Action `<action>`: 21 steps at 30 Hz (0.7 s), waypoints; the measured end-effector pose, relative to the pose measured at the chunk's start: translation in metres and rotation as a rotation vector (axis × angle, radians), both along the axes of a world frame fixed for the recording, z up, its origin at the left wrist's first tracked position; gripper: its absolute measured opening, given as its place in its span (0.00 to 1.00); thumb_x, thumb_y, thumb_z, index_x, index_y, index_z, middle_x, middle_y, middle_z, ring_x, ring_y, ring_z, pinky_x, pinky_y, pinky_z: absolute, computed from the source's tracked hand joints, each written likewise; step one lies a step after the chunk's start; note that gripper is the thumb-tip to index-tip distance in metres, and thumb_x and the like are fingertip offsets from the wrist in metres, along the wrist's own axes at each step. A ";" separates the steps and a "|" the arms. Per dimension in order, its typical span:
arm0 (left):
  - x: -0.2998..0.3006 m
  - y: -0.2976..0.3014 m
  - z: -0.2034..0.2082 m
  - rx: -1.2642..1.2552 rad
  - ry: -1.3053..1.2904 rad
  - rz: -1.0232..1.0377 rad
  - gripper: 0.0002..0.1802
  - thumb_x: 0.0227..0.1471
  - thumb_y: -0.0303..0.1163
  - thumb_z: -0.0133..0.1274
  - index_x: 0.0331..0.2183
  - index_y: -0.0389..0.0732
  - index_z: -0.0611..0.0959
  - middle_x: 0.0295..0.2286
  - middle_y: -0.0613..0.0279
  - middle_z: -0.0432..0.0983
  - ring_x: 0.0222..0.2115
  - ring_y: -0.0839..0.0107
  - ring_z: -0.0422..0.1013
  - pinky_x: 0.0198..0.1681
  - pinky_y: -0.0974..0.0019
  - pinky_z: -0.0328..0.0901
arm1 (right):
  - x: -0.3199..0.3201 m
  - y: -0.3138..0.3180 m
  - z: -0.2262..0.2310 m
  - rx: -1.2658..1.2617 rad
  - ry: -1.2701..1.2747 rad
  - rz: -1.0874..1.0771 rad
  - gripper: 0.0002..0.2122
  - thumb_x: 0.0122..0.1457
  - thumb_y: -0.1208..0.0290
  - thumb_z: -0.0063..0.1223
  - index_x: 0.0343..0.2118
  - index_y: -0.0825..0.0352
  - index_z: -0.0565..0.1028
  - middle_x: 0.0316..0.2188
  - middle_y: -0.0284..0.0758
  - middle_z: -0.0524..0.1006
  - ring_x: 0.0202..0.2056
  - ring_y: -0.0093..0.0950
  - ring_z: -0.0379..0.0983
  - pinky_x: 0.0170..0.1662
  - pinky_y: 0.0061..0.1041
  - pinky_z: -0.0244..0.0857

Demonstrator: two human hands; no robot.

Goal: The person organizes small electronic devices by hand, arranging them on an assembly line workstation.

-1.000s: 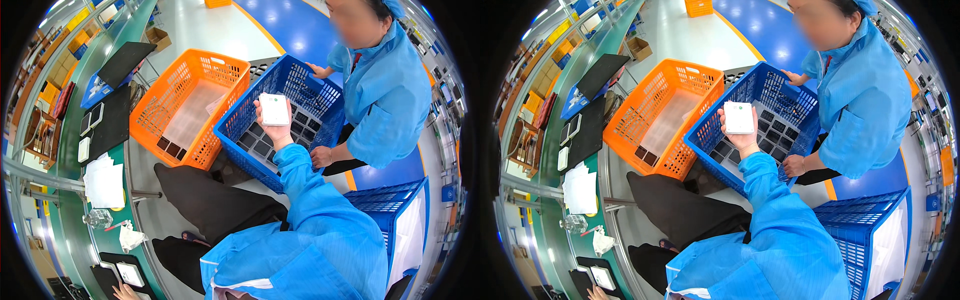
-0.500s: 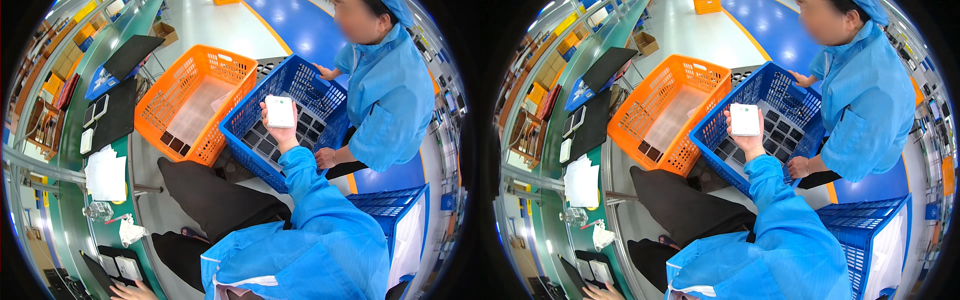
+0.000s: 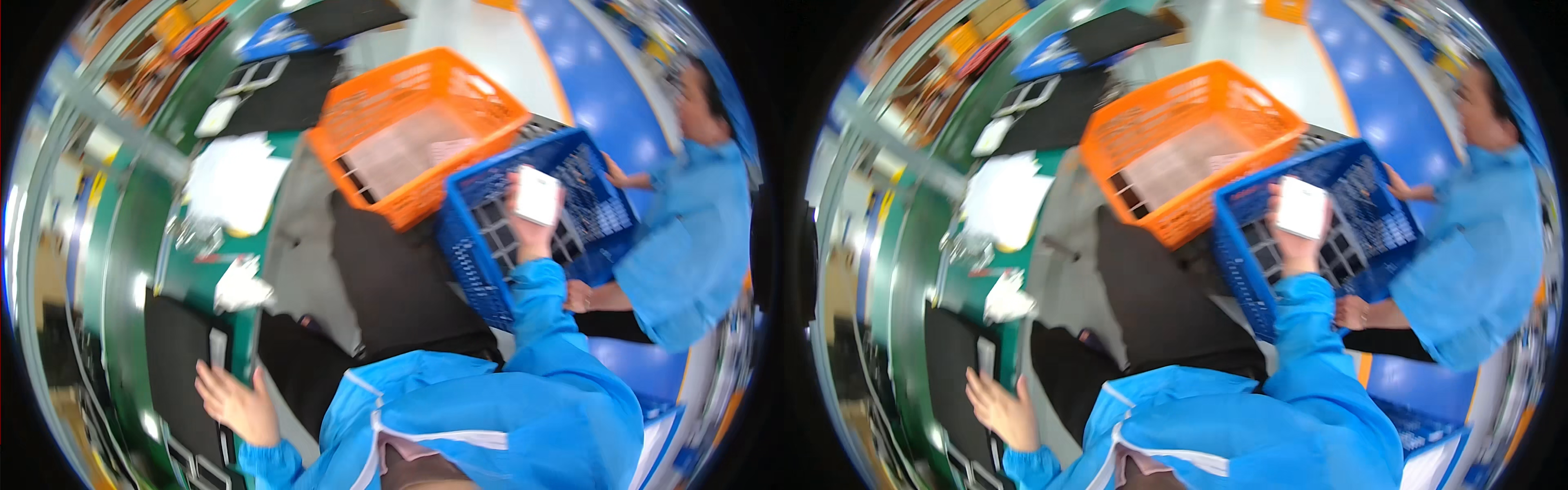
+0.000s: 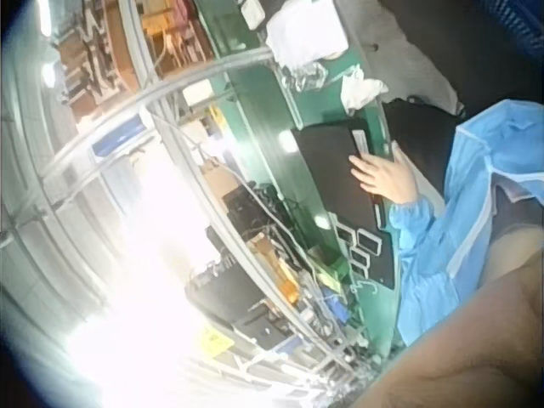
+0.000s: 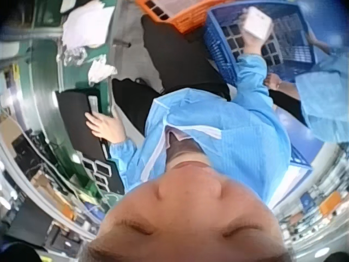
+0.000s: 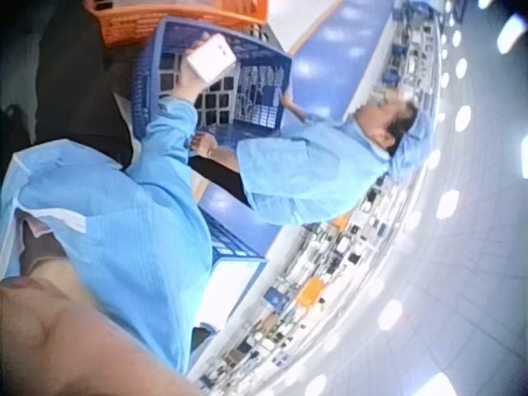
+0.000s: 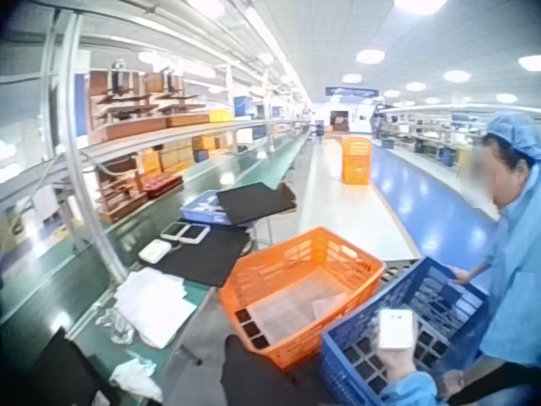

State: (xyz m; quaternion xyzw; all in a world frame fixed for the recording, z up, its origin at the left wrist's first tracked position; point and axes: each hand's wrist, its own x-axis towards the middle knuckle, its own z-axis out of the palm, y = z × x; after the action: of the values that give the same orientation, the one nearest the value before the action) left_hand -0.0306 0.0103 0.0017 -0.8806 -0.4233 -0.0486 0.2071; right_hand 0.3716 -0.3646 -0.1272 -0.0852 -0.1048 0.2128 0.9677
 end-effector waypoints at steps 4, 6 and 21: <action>0.011 0.005 -0.012 -0.113 -0.050 0.001 0.40 0.47 0.51 0.54 0.53 0.32 0.66 0.60 0.52 0.51 0.58 0.46 0.50 0.54 0.41 0.51 | -0.002 -0.022 -0.006 0.018 -0.111 0.072 0.38 0.53 0.47 0.48 0.61 0.68 0.54 0.58 0.54 0.58 0.50 0.43 0.63 0.45 0.41 0.65; 0.018 0.002 -0.010 -0.123 -0.092 0.001 0.40 0.47 0.51 0.55 0.53 0.31 0.66 0.59 0.50 0.51 0.59 0.44 0.48 0.55 0.38 0.48 | 0.001 -0.031 -0.009 -0.033 -0.076 0.058 0.38 0.55 0.48 0.48 0.62 0.67 0.52 0.58 0.53 0.58 0.48 0.42 0.64 0.45 0.39 0.64; 0.019 -0.051 0.005 -1.735 -0.870 -0.277 0.36 0.51 0.34 0.55 0.56 0.33 0.58 0.47 0.48 0.66 0.45 0.61 0.68 0.46 0.61 0.66 | -0.159 0.163 0.136 -1.160 -1.665 0.253 0.36 0.45 0.54 0.61 0.54 0.70 0.65 0.47 0.46 0.71 0.48 0.41 0.67 0.50 0.34 0.61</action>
State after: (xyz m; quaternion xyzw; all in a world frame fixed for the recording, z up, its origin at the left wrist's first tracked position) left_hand -0.0118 -0.0408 0.0063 -0.6743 -0.2442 -0.0650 -0.6939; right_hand 0.2122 -0.2020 0.0084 -0.6497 -0.6330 0.2045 0.3679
